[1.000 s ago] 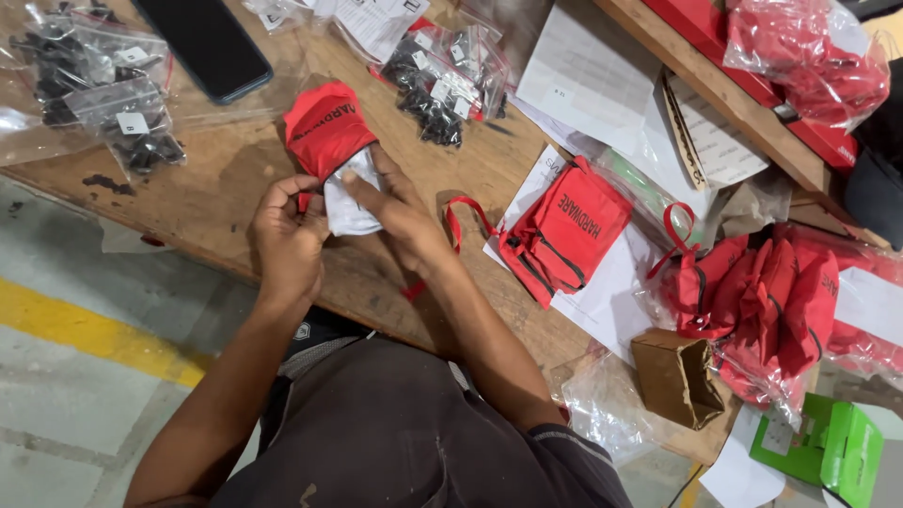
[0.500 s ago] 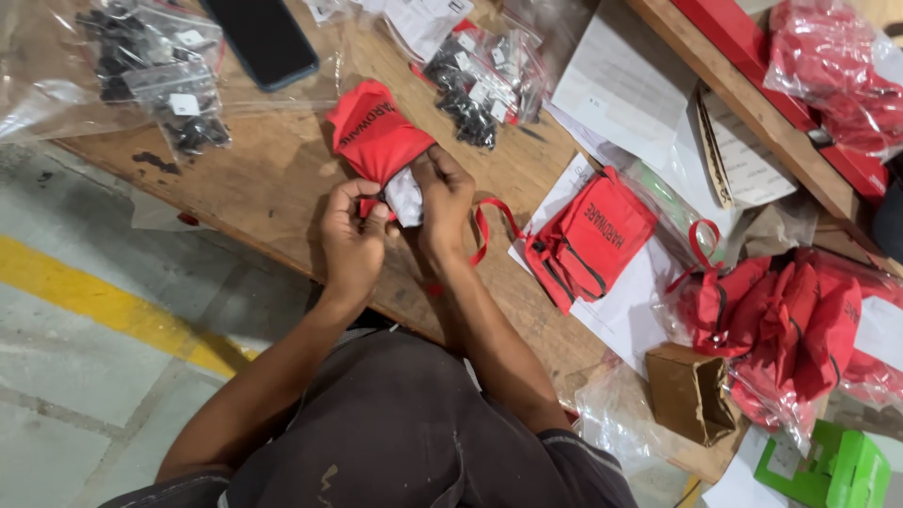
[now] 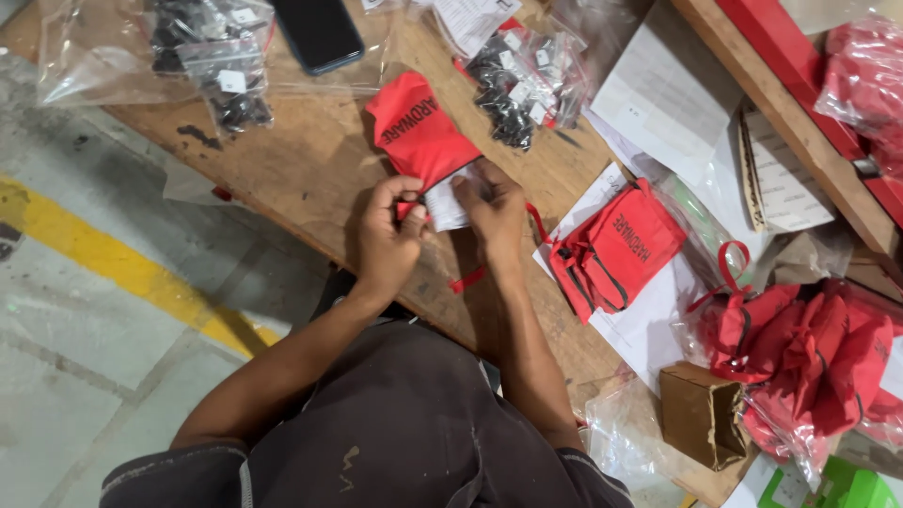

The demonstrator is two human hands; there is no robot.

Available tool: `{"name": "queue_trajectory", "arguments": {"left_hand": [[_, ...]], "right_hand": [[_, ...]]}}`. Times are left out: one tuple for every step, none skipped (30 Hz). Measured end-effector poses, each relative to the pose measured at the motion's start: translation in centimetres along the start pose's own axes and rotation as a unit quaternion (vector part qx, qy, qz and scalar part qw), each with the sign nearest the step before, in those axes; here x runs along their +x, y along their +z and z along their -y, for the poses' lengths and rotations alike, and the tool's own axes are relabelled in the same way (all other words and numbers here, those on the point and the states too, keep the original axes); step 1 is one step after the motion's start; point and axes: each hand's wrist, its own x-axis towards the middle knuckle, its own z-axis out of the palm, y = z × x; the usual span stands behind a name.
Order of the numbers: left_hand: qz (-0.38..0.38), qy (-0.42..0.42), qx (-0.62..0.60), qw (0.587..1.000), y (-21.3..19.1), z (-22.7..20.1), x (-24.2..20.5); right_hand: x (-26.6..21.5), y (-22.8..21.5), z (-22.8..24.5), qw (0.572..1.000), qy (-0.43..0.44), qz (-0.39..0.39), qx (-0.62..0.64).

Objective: Sorting and packing various manual hardware components and user leaflets into designated small red fabric pouches.

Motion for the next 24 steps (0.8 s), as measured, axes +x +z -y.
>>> {"name": "queue_trajectory", "arguments": {"left_hand": [[0.008,0.021,0.044,0.999,0.2,-0.3,-0.2],[0.003,0.021,0.046,0.999,0.3,-0.9,-0.2],[0.008,0.04,0.099,0.994,0.5,-1.3,-0.3],[0.012,0.058,0.152,0.987,0.8,-1.8,-0.4],[0.013,0.059,0.151,0.987,0.4,-1.7,-0.3],[0.016,0.144,0.231,0.962,0.1,-1.6,-0.1],[0.021,0.223,0.308,0.925,-0.2,-1.4,-0.2],[0.024,0.222,0.309,0.925,-0.4,-2.2,-0.1],[0.038,0.18,0.295,0.938,-0.4,-2.9,0.0],[0.052,0.137,0.282,0.948,-0.4,-3.7,0.1],[0.056,0.139,0.281,0.948,-0.3,-4.5,0.5],[0.052,0.214,0.331,0.918,-0.3,-5.2,0.8],[0.047,0.284,0.377,0.88,-0.1,-5.9,0.9],[0.05,0.283,0.375,0.881,0.4,-6.7,1.2],[0.075,0.293,0.391,0.869,0.8,-7.5,1.5],[0.099,0.303,0.406,0.857,1.2,-8.3,1.8],[0.103,0.301,0.406,0.856,1.6,-8.4,2.2],[0.131,0.313,0.468,0.816,2.0,-8.4,2.6],[0.159,0.325,0.527,0.769,2.5,-8.6,3.1],[0.164,0.327,0.526,0.768,2.4,-8.1,3.3],[0.165,0.341,0.553,0.742,2.4,-7.6,3.6],[0.164,0.355,0.579,0.715,2.5,-7.1,3.9],[0.171,0.357,0.578,0.714,2.5,-7.4,3.9],[0.176,0.331,0.586,0.719,2.5,-7.6,4.0]], "right_hand": [[-0.3,0.5,-0.1,0.999,-0.004,-0.042,-0.002],[-0.4,1.2,-0.4,0.999,-0.003,-0.037,-0.001],[-0.6,1.7,-0.7,0.994,-0.046,-0.087,-0.05],[-0.9,2.2,-0.9,0.982,-0.089,-0.136,-0.098],[-0.7,2.1,-1.2,0.982,-0.09,-0.136,-0.098],[-0.4,2.0,-1.5,0.979,-0.084,-0.146,-0.114],[-0.4,1.8,-1.8,0.976,-0.075,-0.157,-0.13],[-0.1,0.6,-2.8,0.976,-0.073,-0.159,-0.129],[0.1,-0.8,-3.8,0.993,-0.046,-0.1,-0.038],[0.3,-2.1,-4.8,0.998,-0.02,-0.039,0.055],[-0.2,-2.6,-3.6,0.997,-0.022,-0.043,0.055],[-0.7,-3.1,-2.5,1.0,0.027,0.006,-0.004],[-1.5,-3.6,-1.4,0.993,0.079,0.057,-0.064],[-2.0,-3.5,-1.0,0.993,0.081,0.053,-0.065],[-2.5,-3.2,-0.7,0.991,0.083,0.097,-0.025],[-3.0,-2.9,-0.3,0.986,0.085,0.141,0.015],[-3.3,-2.5,-0.6,0.987,0.087,0.138,0.017],[-3.6,-2.2,-0.8,0.989,0.081,0.112,0.052],[-3.7,-1.8,-1.0,0.99,0.073,0.084,0.087],[-4.0,-1.8,-1.2,0.99,0.072,0.079,0.089],[-4.1,-1.8,-1.3,0.995,0.065,0.034,0.066],[-4.1,-1.9,-1.4,0.997,0.059,-0.012,0.043],[-4.3,-1.8,-1.9,0.997,0.059,-0.018,0.046],[-4.5,-1.7,-2.4,0.997,0.026,-0.055,0.052]]}}
